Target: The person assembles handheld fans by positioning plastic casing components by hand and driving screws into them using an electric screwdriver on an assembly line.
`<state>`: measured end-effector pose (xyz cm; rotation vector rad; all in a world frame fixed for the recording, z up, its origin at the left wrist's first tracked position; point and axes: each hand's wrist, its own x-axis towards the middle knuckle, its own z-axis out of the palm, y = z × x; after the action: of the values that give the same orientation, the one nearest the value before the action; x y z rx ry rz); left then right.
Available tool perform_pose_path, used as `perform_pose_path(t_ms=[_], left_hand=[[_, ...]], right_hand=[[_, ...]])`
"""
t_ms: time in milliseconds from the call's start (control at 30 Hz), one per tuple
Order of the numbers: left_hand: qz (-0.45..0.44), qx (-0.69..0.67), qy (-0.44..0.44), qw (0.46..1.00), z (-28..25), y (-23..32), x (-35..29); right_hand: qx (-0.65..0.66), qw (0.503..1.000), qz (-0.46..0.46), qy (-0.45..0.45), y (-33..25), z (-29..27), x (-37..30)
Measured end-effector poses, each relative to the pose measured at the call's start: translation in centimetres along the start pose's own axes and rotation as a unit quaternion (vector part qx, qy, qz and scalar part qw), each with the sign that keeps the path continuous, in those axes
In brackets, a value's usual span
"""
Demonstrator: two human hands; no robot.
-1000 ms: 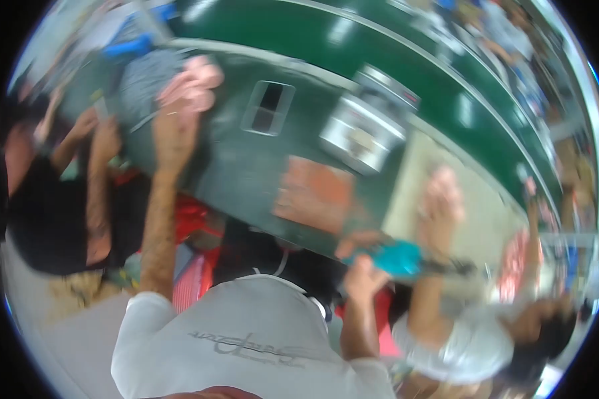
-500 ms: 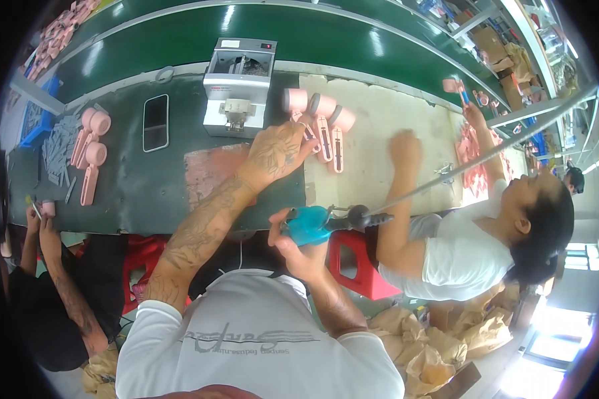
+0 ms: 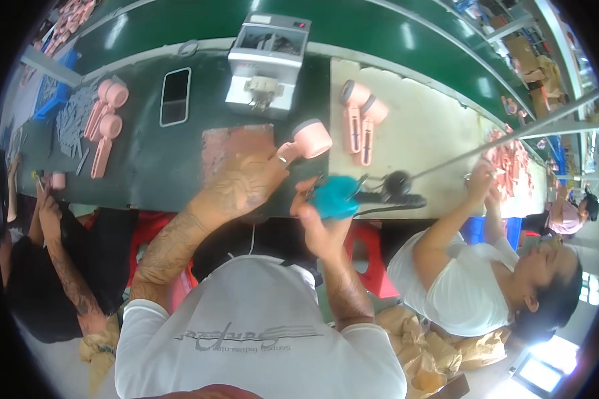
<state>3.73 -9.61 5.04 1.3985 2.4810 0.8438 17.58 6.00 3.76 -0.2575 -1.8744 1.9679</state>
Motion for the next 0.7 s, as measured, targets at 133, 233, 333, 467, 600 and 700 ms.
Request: perform_pose_path(t_ms=[133, 233, 333, 467, 600, 700], left_hand=[[-0.021, 0.014, 0.171, 0.985, 0.4, -2.5, -2.6], [0.022, 0.076, 0.2, 0.977, 1.5, -4.5, -3.6], [0.002, 0.051, 0.209, 0.977, 1.9, -4.1, -3.8], [0.011, -0.007, 0.231, 0.973, 1.9, -4.9, -3.5], [-0.01, -0.013, 0.184, 0.983, 1.4, -7.0, -2.8], [0.003, -0.03, 0.177, 0.984, 0.7, -7.4, -1.9]], right_hand=[[-0.021, 1.0, -0.016, -0.013, 1.4, 1.0, 3.1], [-0.025, 1.0, -0.007, -0.012, 1.8, 1.3, 4.1], [0.001, 1.0, -0.01, -0.006, 1.3, 1.8, 4.3], [0.055, 0.998, -0.035, -0.019, -0.6, 2.8, 4.6], [0.09, 0.992, -0.082, -0.016, -2.2, 4.3, 6.6], [0.075, 0.991, -0.113, -0.007, -1.8, 6.2, 10.4]])
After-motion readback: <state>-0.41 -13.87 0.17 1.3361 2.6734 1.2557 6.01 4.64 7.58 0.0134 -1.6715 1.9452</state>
